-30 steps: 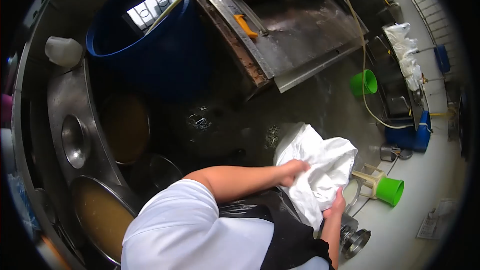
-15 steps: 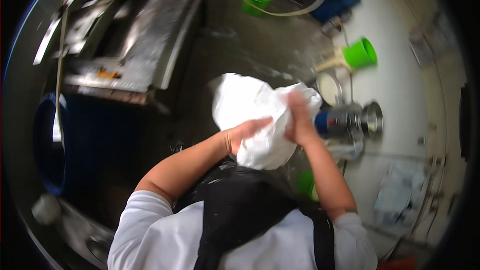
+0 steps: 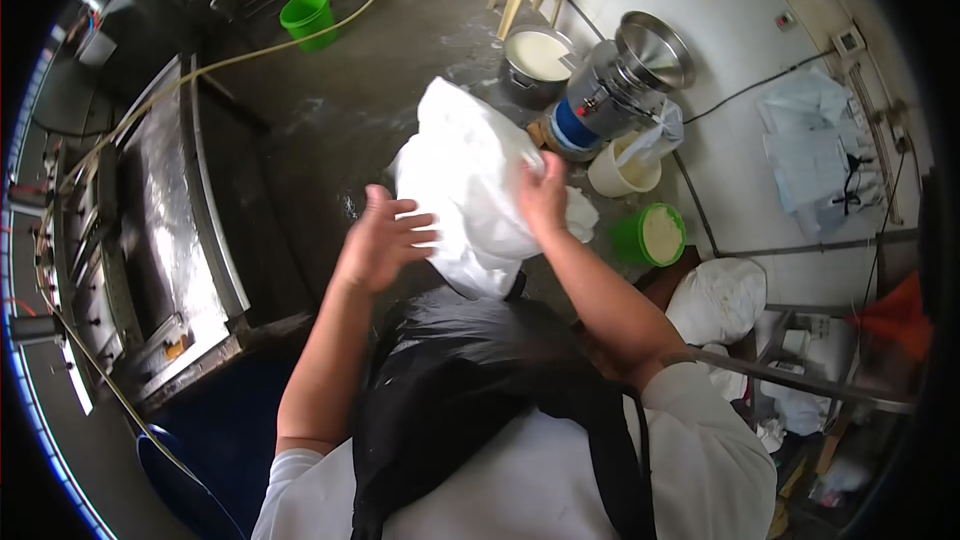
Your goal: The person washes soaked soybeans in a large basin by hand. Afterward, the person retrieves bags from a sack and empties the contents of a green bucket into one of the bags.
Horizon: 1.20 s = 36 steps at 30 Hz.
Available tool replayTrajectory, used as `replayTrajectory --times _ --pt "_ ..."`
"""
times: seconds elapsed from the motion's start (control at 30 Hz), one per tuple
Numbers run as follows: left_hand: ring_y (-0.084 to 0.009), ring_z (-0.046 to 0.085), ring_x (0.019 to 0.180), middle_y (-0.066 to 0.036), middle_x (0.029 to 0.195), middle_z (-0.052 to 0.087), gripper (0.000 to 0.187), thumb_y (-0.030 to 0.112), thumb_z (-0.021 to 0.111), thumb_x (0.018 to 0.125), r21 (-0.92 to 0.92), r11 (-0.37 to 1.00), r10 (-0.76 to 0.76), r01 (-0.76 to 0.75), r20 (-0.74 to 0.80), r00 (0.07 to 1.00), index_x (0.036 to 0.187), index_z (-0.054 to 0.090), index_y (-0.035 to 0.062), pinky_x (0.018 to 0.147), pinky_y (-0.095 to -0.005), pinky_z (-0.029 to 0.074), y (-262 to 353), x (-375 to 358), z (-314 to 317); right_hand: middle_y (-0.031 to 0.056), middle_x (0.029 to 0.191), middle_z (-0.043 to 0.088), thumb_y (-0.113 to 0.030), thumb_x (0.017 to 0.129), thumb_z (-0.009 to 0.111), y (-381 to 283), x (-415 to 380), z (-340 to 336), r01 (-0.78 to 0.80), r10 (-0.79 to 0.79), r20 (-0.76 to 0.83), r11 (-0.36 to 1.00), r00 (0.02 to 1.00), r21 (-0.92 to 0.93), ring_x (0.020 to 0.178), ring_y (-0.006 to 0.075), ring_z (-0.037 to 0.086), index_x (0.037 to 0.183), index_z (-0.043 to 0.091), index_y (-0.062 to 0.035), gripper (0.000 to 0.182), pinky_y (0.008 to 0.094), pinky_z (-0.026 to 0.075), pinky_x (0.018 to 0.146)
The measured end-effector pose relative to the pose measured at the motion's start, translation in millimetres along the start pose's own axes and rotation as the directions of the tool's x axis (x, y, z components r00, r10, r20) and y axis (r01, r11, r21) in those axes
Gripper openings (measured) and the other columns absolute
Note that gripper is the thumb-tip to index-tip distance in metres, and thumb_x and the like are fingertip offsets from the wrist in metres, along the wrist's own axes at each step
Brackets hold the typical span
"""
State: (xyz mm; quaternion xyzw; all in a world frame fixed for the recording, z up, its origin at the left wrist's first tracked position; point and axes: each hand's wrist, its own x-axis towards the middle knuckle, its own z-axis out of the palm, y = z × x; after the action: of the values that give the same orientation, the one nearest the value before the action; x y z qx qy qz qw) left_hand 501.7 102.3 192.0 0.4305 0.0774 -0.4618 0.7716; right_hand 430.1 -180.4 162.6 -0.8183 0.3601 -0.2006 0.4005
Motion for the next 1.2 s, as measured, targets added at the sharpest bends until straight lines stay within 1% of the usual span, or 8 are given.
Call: replayTrajectory --times 0.13,0.33,0.53,0.7,0.77,0.9,1.0,1.2 --pt "-0.0398 0.055 0.132 -0.021 0.148 0.052 0.066 0.042 0.059 0.107 0.055 0.998 0.024 -0.019 -0.081 0.996 0.156 0.039 0.0030 0.109 -0.0638 0.046 -50.9 61.0 86.5 0.0098 0.117 0.066 -0.029 0.095 0.076 1.3 -25.8 14.5 -0.377 0.126 0.468 0.782 0.875 0.496 0.106 0.0217 0.064 0.122 0.059 0.0002 0.043 0.0369 0.051 0.093" --pt "-0.0444 0.057 0.133 -0.029 0.144 0.056 0.049 0.018 0.030 0.107 -0.210 0.931 0.238 -0.299 -0.274 0.932 0.145 0.045 -0.0100 0.115 -0.0600 0.046 -2.1 110.1 21.3 0.0151 0.107 0.072 -0.014 0.095 0.067 109.4 125.5 -104.5 -0.757 0.433 0.646 0.151 0.629 0.635 0.101 0.0259 0.070 0.122 0.061 0.0041 0.033 0.0452 0.059 0.085" --pt "-0.0430 0.055 0.136 -0.026 0.145 0.058 0.052 0.018 0.035 0.102 -0.122 0.980 0.122 -0.156 -0.244 0.962 0.146 0.051 -0.0060 0.117 -0.0567 0.044 22.5 119.0 80.0 0.0200 0.137 0.062 -0.022 0.087 0.080 190.6 160.0 -221.9 -0.125 0.132 0.250 0.991 0.959 -0.043 0.125 0.0378 0.063 0.145 0.051 -0.0029 0.068 0.0449 0.050 0.109" --pt "-0.0288 0.069 0.111 -0.014 0.122 0.072 0.044 0.036 0.052 0.107 0.049 0.927 -0.372 0.372 -0.014 0.928 0.130 0.065 0.0007 0.096 -0.0474 0.058 -78.3 162.7 185.6 0.0200 0.171 0.022 -0.045 0.068 0.094 135.8 125.3 -204.0 0.524 -0.403 0.392 0.807 0.827 -0.275 0.160 0.0439 0.013 0.165 0.025 -0.0163 0.122 0.0733 0.013 0.122" --pt "-0.0209 0.069 0.106 -0.008 0.119 0.073 0.048 0.041 0.060 0.103 0.472 0.781 -0.495 0.409 0.067 0.866 0.129 0.067 0.0010 0.094 -0.0406 0.057 -96.5 147.3 208.3 0.0194 0.163 0.041 -0.044 0.074 0.088 158.4 108.0 -177.8 0.735 -0.604 0.442 0.637 0.664 -0.234 0.155 0.0408 0.031 0.163 0.033 -0.0135 0.108 0.0697 0.016 0.123" --pt "-0.0235 0.068 0.113 -0.016 0.128 0.070 0.069 0.049 0.063 0.102 0.456 0.887 -0.355 0.069 0.578 0.735 0.139 0.058 -0.0087 0.101 -0.0422 0.055 -18.8 174.1 173.6 0.0138 0.120 0.075 -0.030 0.086 0.077 210.7 94.9 -166.9 0.134 0.061 0.870 0.981 0.489 -0.144 0.117 0.0303 0.068 0.132 0.070 -0.0094 0.051 0.0453 0.046 0.109" --pt "-0.0300 0.069 0.118 -0.022 0.130 0.068 0.078 0.062 0.052 0.104 0.351 0.861 -0.455 0.367 0.212 0.865 0.136 0.059 -0.0090 0.103 -0.0442 0.055 46.1 182.6 184.0 0.0127 0.113 0.077 -0.025 0.085 0.079 234.8 101.6 -220.7 -0.300 0.032 0.830 0.940 0.557 0.165 0.107 0.0281 0.071 0.123 0.074 -0.0065 0.042 0.0360 0.052 0.097" --pt "-0.0322 0.062 0.114 -0.019 0.133 0.055 0.080 0.069 0.043 0.104 0.392 0.919 0.092 0.051 -0.337 0.937 0.146 0.043 0.0007 0.093 -0.0544 0.054 13.4 236.6 143.9 0.0139 0.113 0.076 -0.021 0.088 0.076 278.4 119.0 -217.3 -0.689 0.344 0.620 0.538 0.705 0.486 0.097 0.0209 0.071 0.121 0.073 0.0026 0.040 0.0368 0.055 0.086"
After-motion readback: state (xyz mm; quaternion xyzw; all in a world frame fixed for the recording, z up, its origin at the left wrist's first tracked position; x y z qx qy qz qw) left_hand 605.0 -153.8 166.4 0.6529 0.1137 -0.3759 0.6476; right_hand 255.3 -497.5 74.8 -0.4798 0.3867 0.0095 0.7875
